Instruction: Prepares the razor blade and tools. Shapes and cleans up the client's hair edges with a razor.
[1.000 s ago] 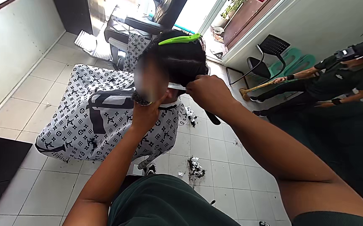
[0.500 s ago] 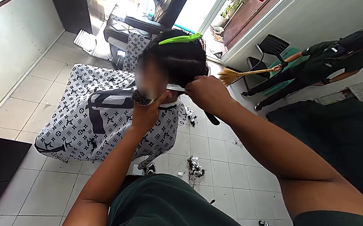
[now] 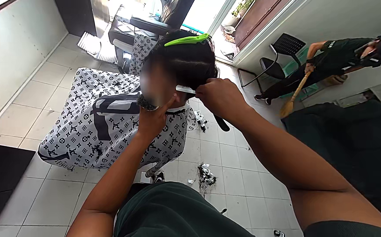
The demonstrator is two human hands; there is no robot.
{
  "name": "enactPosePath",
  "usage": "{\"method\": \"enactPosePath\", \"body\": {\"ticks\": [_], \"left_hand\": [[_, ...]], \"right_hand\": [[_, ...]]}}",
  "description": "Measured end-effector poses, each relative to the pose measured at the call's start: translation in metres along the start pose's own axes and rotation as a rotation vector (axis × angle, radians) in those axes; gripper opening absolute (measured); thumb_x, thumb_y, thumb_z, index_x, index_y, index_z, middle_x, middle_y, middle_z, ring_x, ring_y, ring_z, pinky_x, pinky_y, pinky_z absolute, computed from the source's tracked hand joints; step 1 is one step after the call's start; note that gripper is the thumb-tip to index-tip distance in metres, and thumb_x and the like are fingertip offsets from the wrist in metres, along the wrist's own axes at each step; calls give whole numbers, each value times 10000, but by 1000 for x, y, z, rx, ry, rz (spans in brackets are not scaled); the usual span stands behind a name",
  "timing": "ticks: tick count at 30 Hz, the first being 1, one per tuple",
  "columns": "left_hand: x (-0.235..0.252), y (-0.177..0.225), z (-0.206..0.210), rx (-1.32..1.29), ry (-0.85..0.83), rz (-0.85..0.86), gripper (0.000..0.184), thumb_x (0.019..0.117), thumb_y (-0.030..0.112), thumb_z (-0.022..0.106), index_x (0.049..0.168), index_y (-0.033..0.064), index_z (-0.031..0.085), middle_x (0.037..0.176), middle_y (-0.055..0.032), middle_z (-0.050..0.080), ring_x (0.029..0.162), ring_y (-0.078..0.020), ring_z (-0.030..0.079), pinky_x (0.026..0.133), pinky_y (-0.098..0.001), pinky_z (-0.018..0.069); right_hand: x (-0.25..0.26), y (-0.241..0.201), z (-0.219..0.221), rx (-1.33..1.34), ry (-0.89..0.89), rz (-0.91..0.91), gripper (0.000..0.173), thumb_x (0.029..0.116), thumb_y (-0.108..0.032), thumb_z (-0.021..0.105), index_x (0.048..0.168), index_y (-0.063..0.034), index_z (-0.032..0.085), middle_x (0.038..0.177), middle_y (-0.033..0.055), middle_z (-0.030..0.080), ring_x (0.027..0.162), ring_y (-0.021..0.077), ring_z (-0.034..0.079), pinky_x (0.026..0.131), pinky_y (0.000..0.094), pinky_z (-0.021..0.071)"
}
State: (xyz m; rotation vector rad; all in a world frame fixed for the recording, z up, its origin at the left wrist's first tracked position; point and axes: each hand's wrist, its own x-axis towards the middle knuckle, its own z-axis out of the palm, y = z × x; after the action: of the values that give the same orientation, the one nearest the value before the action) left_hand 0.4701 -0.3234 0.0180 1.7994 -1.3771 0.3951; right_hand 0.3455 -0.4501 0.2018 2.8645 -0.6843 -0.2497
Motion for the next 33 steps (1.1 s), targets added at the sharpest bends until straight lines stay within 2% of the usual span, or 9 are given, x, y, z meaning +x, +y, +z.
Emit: {"method": "enactPosePath", "body": {"ticks": [19,21,23,24,26,27,28,30,33], "left_hand": [[1,0,-2,35,-33,-8,690,850,-15,577,1464,300,586,1639,-216,329,1543,-441,217,1154,-671,266],[0,0,-6,-42,-7,33,608,862,10,591,1425,236,632,1621,-262,329,1534,-450,231,1175,-638,272],[2,0,-14,-329,125,104,417,884,19,574,1270,79,720,1532,-291,441,1485,-404,363,1198,-535,335],[6,3,-21,-519,143,79,347,925,54,539,1227,31,709,1498,-234,496,1416,-292,467,1140,-410,417],[25,6,-39,-1076,26,-136,321,1015,174,413,1234,117,641,1325,1,665,1029,-42,681,704,-170,555],[39,5,-46,-1414,-33,-228,354,1044,255,319,1160,179,645,1150,-7,750,844,-81,729,549,-196,542],[53,4,-49,-1671,-62,-271,432,1048,357,282,1075,220,692,986,-29,761,718,-113,704,501,-216,517],[74,11,-46,-1903,-70,-294,481,1036,419,272,938,250,711,834,6,699,681,-105,649,549,-224,512],[71,35,-21,-1801,-478,-354,466,1020,487,312,987,260,718,871,3,732,681,-75,663,543,-197,509]], "right_hand": [[1,2,7,52,9,-23,212,1035,-185,594,1046,-43,752,967,216,685,923,420,680,754,581,527],[-10,15,20,187,119,-107,183,1012,-174,635,1040,-50,766,915,194,691,860,393,687,740,567,538],[-29,33,43,408,319,-215,132,978,-131,676,1033,-61,773,868,125,703,757,283,688,690,476,569],[-38,42,54,529,380,-235,139,981,-111,660,1055,-55,764,899,97,722,759,215,695,703,407,593],[-58,53,78,775,401,-153,179,1030,-113,583,1113,-42,724,990,69,743,809,129,715,752,331,617],[-68,55,91,876,377,-81,207,1056,-128,533,1139,-39,701,1050,65,750,862,120,734,791,330,629],[-77,57,104,962,353,-10,236,1074,-145,487,1151,-36,683,1088,59,747,897,114,737,808,325,629],[-91,57,129,1153,334,85,290,1090,-151,420,1156,-14,667,1108,57,745,937,110,731,823,301,612],[-112,46,150,1801,418,34,331,1099,-171,342,1060,-67,654,871,29,761,687,84,700,613,228,576]]}}
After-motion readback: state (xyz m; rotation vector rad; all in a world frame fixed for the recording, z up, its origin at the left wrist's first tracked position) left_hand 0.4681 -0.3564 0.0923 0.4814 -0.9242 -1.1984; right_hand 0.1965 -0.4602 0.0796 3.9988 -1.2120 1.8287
